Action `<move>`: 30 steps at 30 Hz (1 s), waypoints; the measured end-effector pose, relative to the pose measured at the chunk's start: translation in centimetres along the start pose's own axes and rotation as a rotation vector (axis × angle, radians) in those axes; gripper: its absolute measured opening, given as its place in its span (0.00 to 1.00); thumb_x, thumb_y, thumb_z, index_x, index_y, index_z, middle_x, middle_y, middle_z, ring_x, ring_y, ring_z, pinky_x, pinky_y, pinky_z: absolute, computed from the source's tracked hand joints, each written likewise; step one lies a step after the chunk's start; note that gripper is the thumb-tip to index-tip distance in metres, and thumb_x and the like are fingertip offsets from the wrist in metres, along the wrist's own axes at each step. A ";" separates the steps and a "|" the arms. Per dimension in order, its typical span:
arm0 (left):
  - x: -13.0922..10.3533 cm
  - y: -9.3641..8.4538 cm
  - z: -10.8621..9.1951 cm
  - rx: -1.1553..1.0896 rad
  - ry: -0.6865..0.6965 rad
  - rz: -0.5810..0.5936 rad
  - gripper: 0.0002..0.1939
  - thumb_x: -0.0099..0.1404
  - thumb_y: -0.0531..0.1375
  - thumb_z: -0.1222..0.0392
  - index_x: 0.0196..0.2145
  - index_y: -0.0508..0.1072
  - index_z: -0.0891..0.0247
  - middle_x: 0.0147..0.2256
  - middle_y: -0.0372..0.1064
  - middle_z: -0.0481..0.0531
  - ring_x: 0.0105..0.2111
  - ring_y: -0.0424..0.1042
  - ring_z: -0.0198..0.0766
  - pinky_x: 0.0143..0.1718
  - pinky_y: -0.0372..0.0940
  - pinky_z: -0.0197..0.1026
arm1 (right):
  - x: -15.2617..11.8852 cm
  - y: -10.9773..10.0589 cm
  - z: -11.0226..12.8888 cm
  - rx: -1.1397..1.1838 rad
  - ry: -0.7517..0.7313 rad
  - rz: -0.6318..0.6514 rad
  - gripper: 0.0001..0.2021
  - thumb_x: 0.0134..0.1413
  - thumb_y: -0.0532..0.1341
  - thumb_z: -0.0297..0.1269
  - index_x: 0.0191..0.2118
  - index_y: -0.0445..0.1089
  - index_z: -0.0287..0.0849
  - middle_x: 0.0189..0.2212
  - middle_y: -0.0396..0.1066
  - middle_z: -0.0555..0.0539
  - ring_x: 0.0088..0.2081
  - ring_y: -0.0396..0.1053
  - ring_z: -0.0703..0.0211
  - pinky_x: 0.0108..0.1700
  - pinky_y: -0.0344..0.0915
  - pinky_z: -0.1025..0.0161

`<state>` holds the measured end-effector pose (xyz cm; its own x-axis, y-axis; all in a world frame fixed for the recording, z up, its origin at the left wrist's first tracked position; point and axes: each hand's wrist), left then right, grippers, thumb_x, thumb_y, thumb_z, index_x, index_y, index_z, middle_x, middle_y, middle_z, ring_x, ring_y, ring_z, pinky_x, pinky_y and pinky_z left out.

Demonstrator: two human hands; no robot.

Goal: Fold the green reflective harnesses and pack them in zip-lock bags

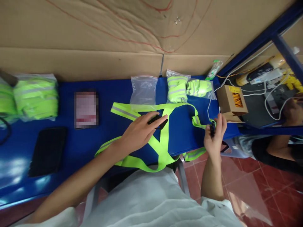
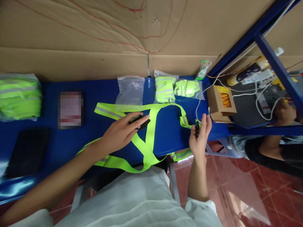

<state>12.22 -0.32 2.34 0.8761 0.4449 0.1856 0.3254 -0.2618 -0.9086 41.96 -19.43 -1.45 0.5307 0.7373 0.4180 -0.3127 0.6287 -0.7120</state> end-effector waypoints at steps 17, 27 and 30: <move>-0.9 2.7 -4.7 0.029 -0.276 -0.143 0.50 0.70 0.55 0.67 0.76 0.23 0.62 0.61 0.55 0.73 0.61 0.66 0.59 0.47 0.78 0.48 | 1.4 7.5 13.4 -0.265 -0.245 0.145 0.40 0.52 0.52 0.18 0.72 0.53 0.41 0.62 0.58 0.32 0.64 0.62 0.39 0.61 0.69 0.39; -1.0 2.4 -4.0 -0.016 -0.302 -0.162 0.50 0.71 0.55 0.68 0.76 0.24 0.61 0.62 0.55 0.73 0.64 0.64 0.60 0.51 0.77 0.52 | 0.9 8.7 13.6 -0.059 -0.225 0.178 0.46 0.51 0.52 0.18 0.76 0.43 0.44 0.63 0.50 0.33 0.69 0.53 0.38 0.67 0.63 0.35; -1.0 2.2 -3.7 -0.017 -0.314 -0.181 0.50 0.70 0.56 0.68 0.76 0.26 0.61 0.62 0.55 0.71 0.63 0.64 0.59 0.54 0.76 0.53 | 0.8 8.5 13.8 0.046 -0.202 0.255 0.46 0.51 0.54 0.20 0.76 0.44 0.45 0.64 0.47 0.34 0.71 0.50 0.39 0.68 0.63 0.37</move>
<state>13.37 -4.51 1.49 0.6526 0.7262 0.2162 0.4732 -0.1678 -0.8648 28.88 -10.10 0.60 0.2648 0.9037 0.3364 -0.4536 0.4246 -0.7836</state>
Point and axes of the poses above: each hand's wrist, its own x-axis towards the middle knuckle, its own y-axis out of the palm, z = x × y
